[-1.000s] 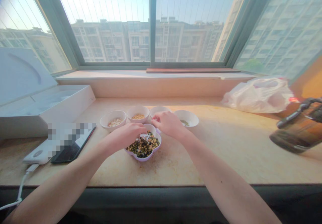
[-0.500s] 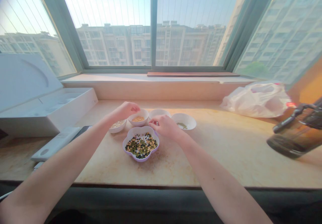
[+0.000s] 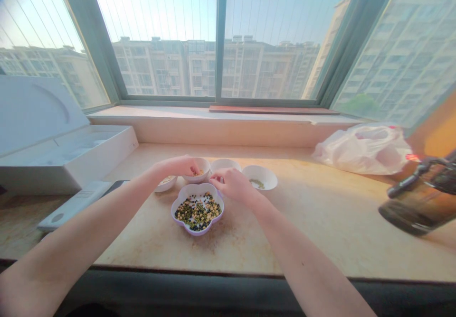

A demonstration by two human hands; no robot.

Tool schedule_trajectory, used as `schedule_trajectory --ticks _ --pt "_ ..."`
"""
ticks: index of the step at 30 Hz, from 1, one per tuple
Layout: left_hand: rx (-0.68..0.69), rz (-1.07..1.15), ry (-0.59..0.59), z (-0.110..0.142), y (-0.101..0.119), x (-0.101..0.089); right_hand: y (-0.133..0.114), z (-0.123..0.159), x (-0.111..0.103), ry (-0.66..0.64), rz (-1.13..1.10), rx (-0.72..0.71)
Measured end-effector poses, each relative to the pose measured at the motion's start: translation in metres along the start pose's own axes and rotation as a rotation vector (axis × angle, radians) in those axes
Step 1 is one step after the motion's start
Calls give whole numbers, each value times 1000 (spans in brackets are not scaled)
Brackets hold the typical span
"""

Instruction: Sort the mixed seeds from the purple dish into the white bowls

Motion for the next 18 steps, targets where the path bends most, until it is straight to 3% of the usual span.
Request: schedule_trajectory --ticks 18 --pt "-113 -89 -12 1 10 1 -4 1 0 -23 7 -11"
Point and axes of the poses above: each hand's wrist, its own z-axis away from the middle knuckle, its own x-axis out of the palm, y = z × x, the point moved 3 cm from there along -z, towards the middle knuckle, and after that the axes turned 2 degrees about y, right-handed, at the moved point
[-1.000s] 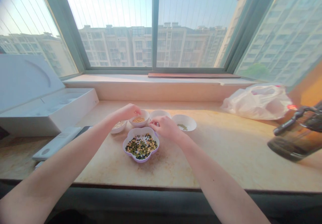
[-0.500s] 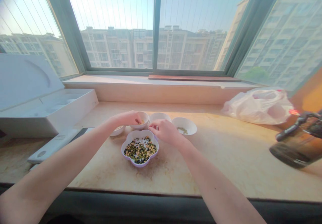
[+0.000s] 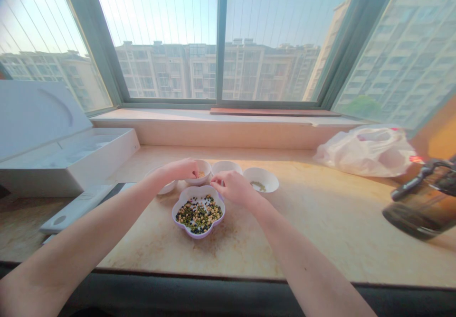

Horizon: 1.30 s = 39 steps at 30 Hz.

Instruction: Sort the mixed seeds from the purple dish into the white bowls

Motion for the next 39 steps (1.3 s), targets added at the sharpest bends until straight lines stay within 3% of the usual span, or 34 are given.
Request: schedule_trajectory --ticks 8,12,15,23,27,32,35,39 --pt "-53 -93 46 8 8 -11 5 -1 1 -4 -12 6" --pt "-30 -16 220 23 25 -25 4 -2 0 -3 -9 6" --pt "61 89 304 38 44 -27 1 -1 -1 11 -58 10" --pt "228 123 557 69 74 -11 -3 3 7 -153 -629 207" --pt "240 114 595 72 77 -10 -4 2 9 -111 -778 235" --pt "185 111 596 69 81 -9 -4 1 8 -66 -776 245" --pt "76 90 544 68 85 -6 1 0 -7 45 -544 219" --pt "111 -32 214 66 90 5 19 2 -47 287 52 220"
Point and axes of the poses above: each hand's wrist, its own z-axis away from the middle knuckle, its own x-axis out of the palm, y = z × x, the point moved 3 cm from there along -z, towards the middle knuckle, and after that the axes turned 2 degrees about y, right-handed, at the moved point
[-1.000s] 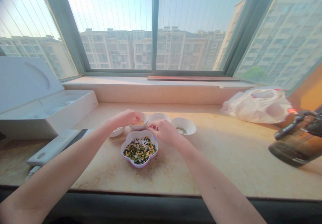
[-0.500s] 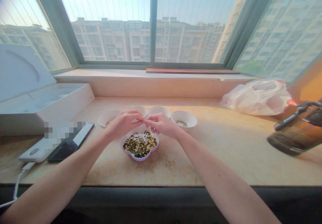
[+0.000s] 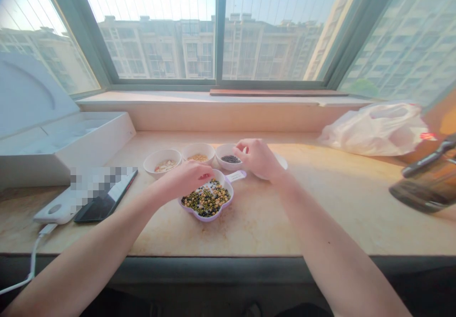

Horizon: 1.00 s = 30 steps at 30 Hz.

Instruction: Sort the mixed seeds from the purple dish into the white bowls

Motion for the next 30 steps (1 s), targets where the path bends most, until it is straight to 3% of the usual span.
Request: schedule_trajectory --ticks 2,4,8,12,20,30 --pt "52 -40 -155 1 0 7 17 -6 -15 3 190 71" --pt "49 -71 -237 2 -1 13 35 -10 -25 -24 363 162" --pt "54 -124 -248 1 0 19 67 -10 -31 -154 528 334" --pt "78 -220 -277 2 6 23 82 -10 -32 -209 563 433" --pt "163 -311 -238 3 12 29 81 -10 -36 -293 528 519" --pt "123 -183 -190 2 15 21 65 -8 -37 -131 550 484"
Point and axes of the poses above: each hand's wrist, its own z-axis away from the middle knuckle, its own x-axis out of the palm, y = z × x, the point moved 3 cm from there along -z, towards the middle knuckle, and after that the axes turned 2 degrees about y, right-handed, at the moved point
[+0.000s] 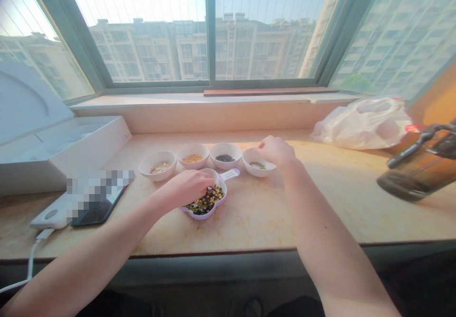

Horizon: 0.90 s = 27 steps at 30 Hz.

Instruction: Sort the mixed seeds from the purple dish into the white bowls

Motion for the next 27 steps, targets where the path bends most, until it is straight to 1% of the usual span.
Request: schedule_trajectory --ticks 1,3,6,9,10,12,15,17,19,21,22,24,27 --pt "-6 71 8 0 -1 -2 -2 1 -2 17 -8 1" --pt "-25 313 60 0 -6 -7 -5 4 -4 44 -22 6" --pt "-173 834 168 1 -18 -10 -9 7 -5 76 -38 5" --pt "-333 1371 264 1 -31 -9 -13 9 -4 100 -59 -35" --pt "-364 1511 296 2 -35 -8 -14 9 -3 111 -69 -54" --pt "-400 1707 363 1 -41 -9 -19 10 -2 133 -99 -112" --pt "-464 1857 447 1 -51 -10 -34 17 0 148 -204 -256" --pt "-522 1916 499 1 -57 -11 -50 28 1 119 -315 -378" --pt "-571 1950 553 1 -63 -12 -68 43 6 36 -425 -512" --pt "-604 1953 598 0 -68 -11 -86 59 14 -110 -530 -640" --pt "-617 1942 616 0 -71 -11 -93 66 18 -147 -560 -689" --pt "-636 1901 650 0 -76 -9 -103 77 24 -189 -581 -755" --pt "-639 1828 695 1 -80 -8 -108 82 29 -179 -598 -793"
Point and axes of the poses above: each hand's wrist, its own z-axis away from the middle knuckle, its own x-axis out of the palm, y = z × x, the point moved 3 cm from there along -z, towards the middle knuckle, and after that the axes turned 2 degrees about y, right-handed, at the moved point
